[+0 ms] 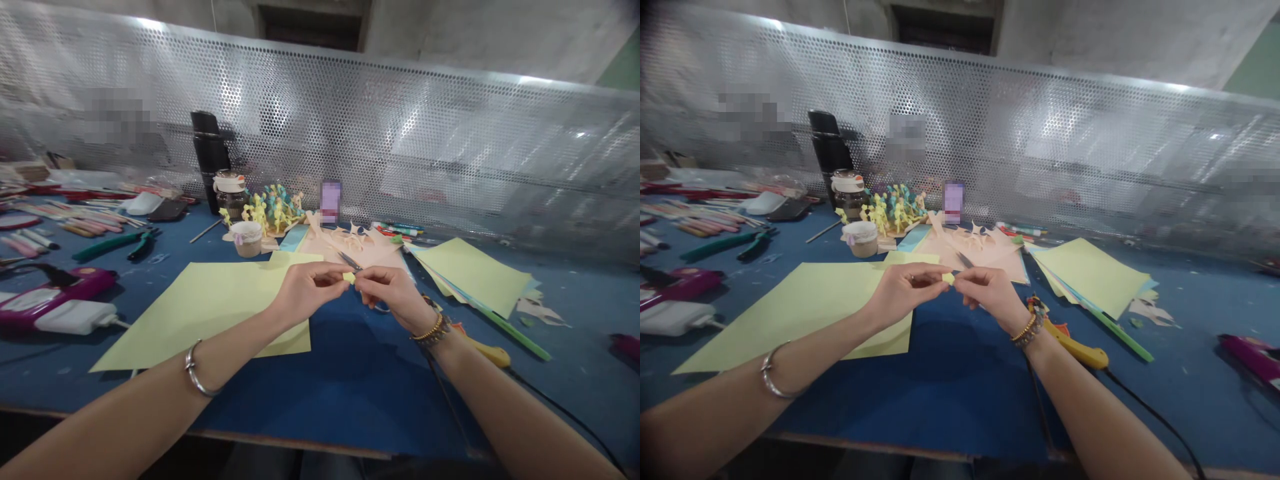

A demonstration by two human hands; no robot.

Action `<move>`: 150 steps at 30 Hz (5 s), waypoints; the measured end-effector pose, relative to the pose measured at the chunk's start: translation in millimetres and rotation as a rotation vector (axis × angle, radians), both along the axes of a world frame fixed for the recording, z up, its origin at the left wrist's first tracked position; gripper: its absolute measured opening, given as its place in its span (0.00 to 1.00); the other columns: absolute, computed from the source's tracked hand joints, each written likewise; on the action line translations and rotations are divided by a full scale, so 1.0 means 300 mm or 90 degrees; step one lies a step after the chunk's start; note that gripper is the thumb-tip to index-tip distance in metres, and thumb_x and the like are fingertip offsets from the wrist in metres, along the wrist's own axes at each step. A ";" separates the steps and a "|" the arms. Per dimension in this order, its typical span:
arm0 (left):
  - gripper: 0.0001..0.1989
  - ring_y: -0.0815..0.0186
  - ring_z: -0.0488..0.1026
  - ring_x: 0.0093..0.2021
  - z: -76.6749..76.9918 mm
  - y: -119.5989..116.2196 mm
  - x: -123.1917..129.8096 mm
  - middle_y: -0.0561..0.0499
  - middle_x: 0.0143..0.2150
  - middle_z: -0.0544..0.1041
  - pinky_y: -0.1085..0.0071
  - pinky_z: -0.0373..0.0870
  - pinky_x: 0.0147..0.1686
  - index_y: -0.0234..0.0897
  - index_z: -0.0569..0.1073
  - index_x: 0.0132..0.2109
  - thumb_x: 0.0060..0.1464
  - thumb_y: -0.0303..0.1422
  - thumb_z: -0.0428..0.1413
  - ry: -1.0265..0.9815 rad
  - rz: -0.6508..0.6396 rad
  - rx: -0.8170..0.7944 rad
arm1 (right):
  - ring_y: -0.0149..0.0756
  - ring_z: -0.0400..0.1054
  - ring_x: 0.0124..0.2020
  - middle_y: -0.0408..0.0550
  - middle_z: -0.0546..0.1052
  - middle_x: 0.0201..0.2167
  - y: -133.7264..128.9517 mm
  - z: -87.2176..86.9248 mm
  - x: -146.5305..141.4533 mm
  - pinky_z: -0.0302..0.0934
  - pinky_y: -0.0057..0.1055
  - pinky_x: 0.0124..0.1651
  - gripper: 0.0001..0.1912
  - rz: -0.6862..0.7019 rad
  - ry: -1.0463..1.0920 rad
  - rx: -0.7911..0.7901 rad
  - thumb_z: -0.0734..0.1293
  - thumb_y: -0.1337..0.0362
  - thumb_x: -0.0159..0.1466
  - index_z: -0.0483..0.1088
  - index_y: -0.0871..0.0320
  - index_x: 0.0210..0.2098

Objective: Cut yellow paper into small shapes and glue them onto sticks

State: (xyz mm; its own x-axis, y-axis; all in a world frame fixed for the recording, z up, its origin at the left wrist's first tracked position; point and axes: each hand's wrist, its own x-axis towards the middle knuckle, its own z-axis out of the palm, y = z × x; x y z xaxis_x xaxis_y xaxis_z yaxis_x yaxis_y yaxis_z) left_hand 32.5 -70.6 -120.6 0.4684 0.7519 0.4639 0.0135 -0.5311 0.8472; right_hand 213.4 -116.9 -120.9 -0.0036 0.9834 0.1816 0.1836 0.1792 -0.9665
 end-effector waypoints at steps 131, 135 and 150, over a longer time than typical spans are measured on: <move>0.12 0.70 0.74 0.33 -0.009 -0.004 -0.002 0.49 0.35 0.79 0.74 0.73 0.32 0.40 0.78 0.45 0.52 0.30 0.58 -0.018 -0.028 0.106 | 0.25 0.66 0.20 0.40 0.72 0.22 -0.024 0.011 -0.040 0.67 0.26 0.27 0.08 0.017 0.150 -0.035 0.73 0.61 0.51 0.73 0.59 0.28; 0.14 0.70 0.74 0.32 -0.005 -0.014 0.000 0.50 0.34 0.78 0.74 0.74 0.34 0.38 0.77 0.46 0.50 0.29 0.58 -0.040 -0.022 0.117 | 0.25 0.65 0.19 0.40 0.72 0.20 -0.021 0.011 -0.041 0.67 0.26 0.26 0.08 0.004 0.142 -0.034 0.72 0.62 0.50 0.73 0.60 0.26; 0.11 0.68 0.76 0.33 -0.001 -0.017 -0.001 0.48 0.37 0.80 0.73 0.75 0.35 0.37 0.79 0.42 0.50 0.31 0.59 -0.005 0.025 0.098 | 0.25 0.64 0.21 0.40 0.70 0.20 -0.028 0.010 -0.044 0.67 0.26 0.27 0.09 0.009 0.174 -0.046 0.73 0.61 0.50 0.73 0.59 0.27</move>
